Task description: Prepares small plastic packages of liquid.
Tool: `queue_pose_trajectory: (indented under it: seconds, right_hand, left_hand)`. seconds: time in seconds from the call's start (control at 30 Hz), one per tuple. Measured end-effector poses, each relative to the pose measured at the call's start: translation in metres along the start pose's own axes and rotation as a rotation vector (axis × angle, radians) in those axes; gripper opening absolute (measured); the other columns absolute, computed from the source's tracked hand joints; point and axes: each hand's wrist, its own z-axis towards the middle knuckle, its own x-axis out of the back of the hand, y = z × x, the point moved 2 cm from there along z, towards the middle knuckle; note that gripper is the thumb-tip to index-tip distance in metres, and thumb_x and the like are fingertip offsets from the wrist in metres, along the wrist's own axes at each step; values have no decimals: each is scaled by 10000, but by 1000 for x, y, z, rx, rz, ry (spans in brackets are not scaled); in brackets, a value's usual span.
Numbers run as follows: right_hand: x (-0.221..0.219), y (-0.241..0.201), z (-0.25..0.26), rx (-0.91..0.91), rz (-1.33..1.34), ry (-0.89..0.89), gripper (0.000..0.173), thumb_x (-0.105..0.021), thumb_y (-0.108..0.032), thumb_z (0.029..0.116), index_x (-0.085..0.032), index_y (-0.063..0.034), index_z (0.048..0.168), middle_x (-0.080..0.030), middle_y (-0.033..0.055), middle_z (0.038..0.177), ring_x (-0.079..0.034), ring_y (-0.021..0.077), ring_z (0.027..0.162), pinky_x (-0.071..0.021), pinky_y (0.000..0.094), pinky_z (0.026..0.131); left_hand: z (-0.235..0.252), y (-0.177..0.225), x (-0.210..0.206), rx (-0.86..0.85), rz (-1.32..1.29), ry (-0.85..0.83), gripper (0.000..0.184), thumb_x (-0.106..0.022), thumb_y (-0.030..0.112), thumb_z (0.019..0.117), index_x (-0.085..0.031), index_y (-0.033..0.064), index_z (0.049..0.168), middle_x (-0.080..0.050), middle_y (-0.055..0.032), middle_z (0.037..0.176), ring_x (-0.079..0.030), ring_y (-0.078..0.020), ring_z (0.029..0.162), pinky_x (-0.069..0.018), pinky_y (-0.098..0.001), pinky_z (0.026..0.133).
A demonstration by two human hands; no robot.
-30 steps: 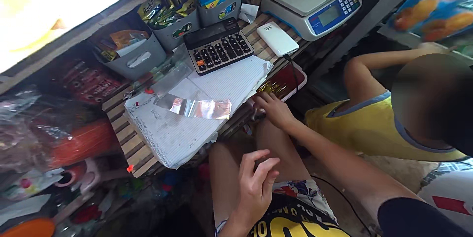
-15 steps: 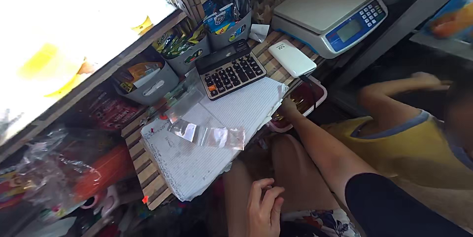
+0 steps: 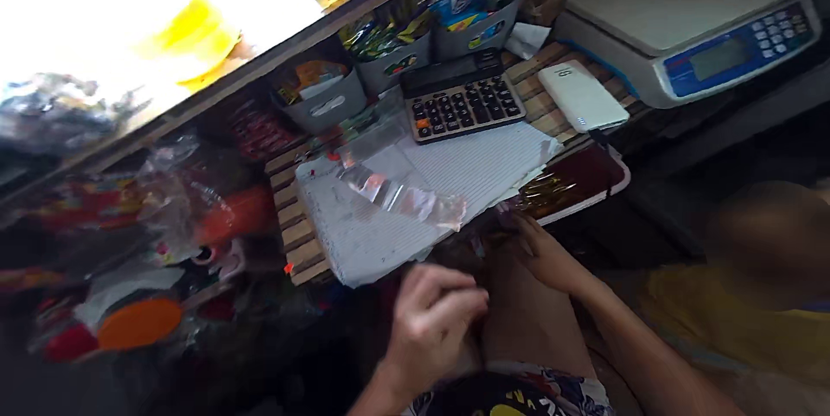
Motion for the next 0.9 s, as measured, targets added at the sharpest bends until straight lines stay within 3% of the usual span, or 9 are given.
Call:
queue_pose_trajectory:
  seconds: [0.1, 0.2, 0.33, 0.43, 0.53, 0.63, 0.73, 0.8, 0.9]
  right_hand:
    - [-8, 3, -35, 68, 9, 3, 583, -617, -273, 991, -492, 4, 1488, -455, 253, 1536, -432, 437, 1421, -346, 591, 1174]
    - [-9, -1, -58, 152, -3, -26, 517, -630, -270, 986, -570, 4, 1420, -487, 246, 1503, -474, 382, 1403, -413, 542, 1149]
    - [3, -23, -80, 226, -7, -98, 500, -591, -334, 997, -594, -63, 1418, -498, 194, 1513, -503, 314, 1393, -449, 504, 1128]
    - [11, -38, -93, 292, -51, -97, 496, -556, -373, 1008, -605, -98, 1417, -515, 157, 1511, -515, 274, 1386, -464, 470, 1112]
    - [13, -42, -110, 355, -66, -94, 491, -549, -373, 1010, -606, -104, 1416, -520, 144, 1509, -534, 244, 1370, -490, 434, 1087]
    - [17, -34, -129, 350, -37, -101, 467, -562, -352, 1013, -617, -107, 1406, -537, 138, 1493, -546, 231, 1356, -495, 415, 1085]
    - [19, -17, -143, 300, -20, -60, 454, -561, -340, 1009, -634, -93, 1383, -567, 146, 1457, -565, 237, 1330, -498, 412, 1079]
    - [20, -10, -147, 270, -40, -35, 462, -551, -346, 1003, -641, -85, 1374, -582, 151, 1440, -582, 253, 1312, -509, 427, 1058]
    - [17, -14, -145, 266, -70, -39, 469, -535, -362, 1008, -635, -94, 1379, -581, 137, 1443, -586, 255, 1306, -519, 444, 1042]
  left_hand:
    - [39, -18, 26, 91, 241, 129, 137, -703, 178, 955, -781, 114, 1048, -714, -59, 1091, -647, -172, 1074, -531, -334, 951]
    - [81, -55, 50, 233, 369, 105, 211, -703, 157, 952, -739, 51, 1131, -687, -148, 1154, -633, -309, 1131, -528, -477, 974]
    - [149, -94, 61, 424, 468, -112, 294, -660, 153, 992, -680, -9, 1237, -632, -241, 1264, -580, -408, 1240, -468, -556, 1053]
    - [177, -120, 42, 404, 596, -304, 357, -664, 117, 977, -637, -20, 1306, -607, -261, 1325, -556, -444, 1279, -459, -595, 1057]
    - [183, -123, 29, 387, 656, -375, 360, -639, 105, 993, -623, -9, 1333, -613, -260, 1325, -549, -446, 1294, -443, -595, 1071]
    - [172, -103, 37, 258, 495, -272, 294, -672, 139, 978, -686, 16, 1245, -668, -215, 1230, -595, -402, 1220, -462, -568, 1045]
    - [149, -89, 50, 138, 346, -496, 365, -764, 210, 917, -697, 76, 1249, -665, -165, 1229, -595, -352, 1217, -467, -565, 1039]
    - [134, -87, 52, 181, 389, -660, 387, -750, 104, 916, -682, 107, 1298, -642, -185, 1247, -578, -390, 1221, -433, -611, 1033]
    - [122, -94, 56, 269, 442, -642, 406, -673, -58, 916, -660, 69, 1302, -616, -239, 1191, -613, -417, 1126, -489, -567, 995]
